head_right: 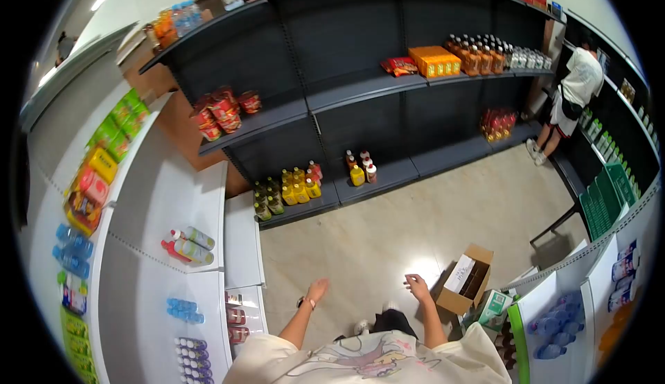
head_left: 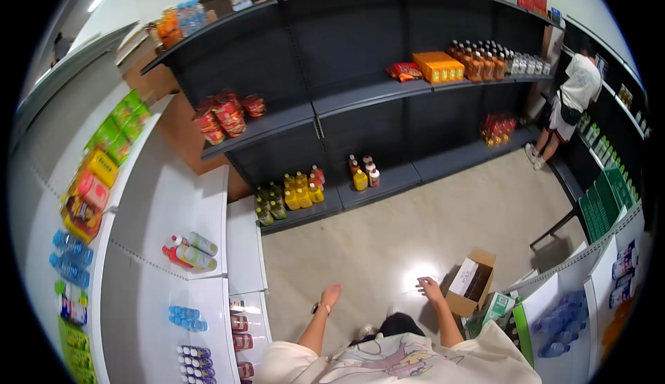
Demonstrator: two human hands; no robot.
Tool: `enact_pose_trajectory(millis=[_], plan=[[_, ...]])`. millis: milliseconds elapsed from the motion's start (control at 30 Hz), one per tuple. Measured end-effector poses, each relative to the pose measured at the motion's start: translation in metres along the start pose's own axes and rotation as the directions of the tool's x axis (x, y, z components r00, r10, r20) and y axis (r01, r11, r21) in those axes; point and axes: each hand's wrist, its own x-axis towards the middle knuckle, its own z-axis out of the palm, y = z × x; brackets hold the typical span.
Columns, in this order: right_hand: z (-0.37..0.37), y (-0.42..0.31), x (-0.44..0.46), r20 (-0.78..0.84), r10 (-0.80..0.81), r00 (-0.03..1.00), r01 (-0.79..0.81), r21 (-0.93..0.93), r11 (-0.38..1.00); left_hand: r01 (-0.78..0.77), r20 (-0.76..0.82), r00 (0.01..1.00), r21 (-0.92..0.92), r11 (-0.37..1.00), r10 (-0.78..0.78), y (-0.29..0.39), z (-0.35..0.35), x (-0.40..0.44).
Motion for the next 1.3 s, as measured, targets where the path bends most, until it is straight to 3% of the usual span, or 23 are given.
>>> enact_pose_trajectory(millis=[33, 100, 133, 167, 233, 300, 333, 500, 633, 967, 1100, 1200, 1233, 1267, 1300], plan=[[0.004, -0.012, 0.011, 0.032, 0.006, 0.999, -0.005, -0.028, 1.000, -0.032, 0.027, 0.999, -0.130, 0.991, 0.036, 0.023, 0.004, 0.007], [0.010, -0.025, 0.051, 0.073, -0.181, 0.981, 0.195, -0.283, 0.939, -0.111, 0.051, 0.989, -0.390, 0.914, 0.142, 0.073, 0.013, 0.043], [0.019, -0.083, 0.042, 0.115, -0.195, 0.974, 0.222, -0.320, 0.921, -0.085, 0.135, 0.980, -0.384, 0.920, 0.147, 0.107, 0.012, 0.048], [0.022, -0.119, 0.047, 0.180, -0.256, 0.950, 0.293, -0.219, 0.931, -0.061, 0.218, 0.964, -0.375, 0.925, 0.152, 0.146, 0.009, 0.043], [0.021, -0.165, 0.078, 0.194, -0.390, 0.900, 0.424, -0.187, 0.886, -0.036, 0.349, 0.918, -0.403, 0.914, 0.190, 0.181, 0.023, 0.059], [0.010, -0.210, 0.107, 0.150, -0.406, 0.901, 0.433, -0.278, 0.858, -0.061, 0.421, 0.858, -0.485, 0.872, 0.295, 0.205, 0.043, 0.089], [0.004, -0.227, 0.126, 0.119, -0.445, 0.887, 0.461, -0.271, 0.845, -0.059, 0.460, 0.862, -0.330, 0.942, 0.215, 0.249, 0.037, 0.100], [-0.037, -0.304, 0.187, -0.041, -0.424, 0.905, 0.411, -0.180, 0.894, -0.197, 0.410, 0.844, -0.365, 0.910, 0.347, 0.363, 0.048, 0.202], [-0.059, -0.328, 0.243, -0.032, -0.368, 0.929, 0.356, -0.179, 0.917, -0.253, 0.327, 0.851, -0.431, 0.866, 0.412, 0.433, 0.044, 0.260], [-0.069, -0.386, 0.391, 0.002, -0.387, 0.922, 0.381, -0.180, 0.907, -0.010, 0.312, 0.935, -0.457, 0.889, 0.171, 0.457, 0.039, 0.381], [-0.061, -0.402, 0.463, 0.029, -0.389, 0.921, 0.389, -0.134, 0.911, -0.032, 0.299, 0.936, -0.457, 0.889, 0.187, 0.484, 0.034, 0.455], [-0.063, -0.456, 0.506, 0.040, -0.436, 0.899, 0.437, -0.142, 0.888, -0.318, 0.207, 0.901, -0.286, 0.904, 0.382, 0.523, 0.033, 0.526], [-0.067, -0.484, 0.514, 0.034, -0.422, 0.906, 0.421, -0.165, 0.892, -0.525, 0.104, 0.840, -0.089, 0.847, 0.532, 0.556, 0.029, 0.542], [-0.074, -0.494, 0.535, 0.037, -0.433, 0.901, 0.429, -0.222, 0.875, -0.588, 0.133, 0.804, 0.030, 0.808, 0.580, 0.587, 0.020, 0.558], [-0.081, -0.502, 0.559, 0.048, -0.446, 0.894, 0.441, -0.274, 0.854, -0.696, 0.132, 0.715, 0.226, 0.681, 0.687, 0.621, 0.010, 0.572]])
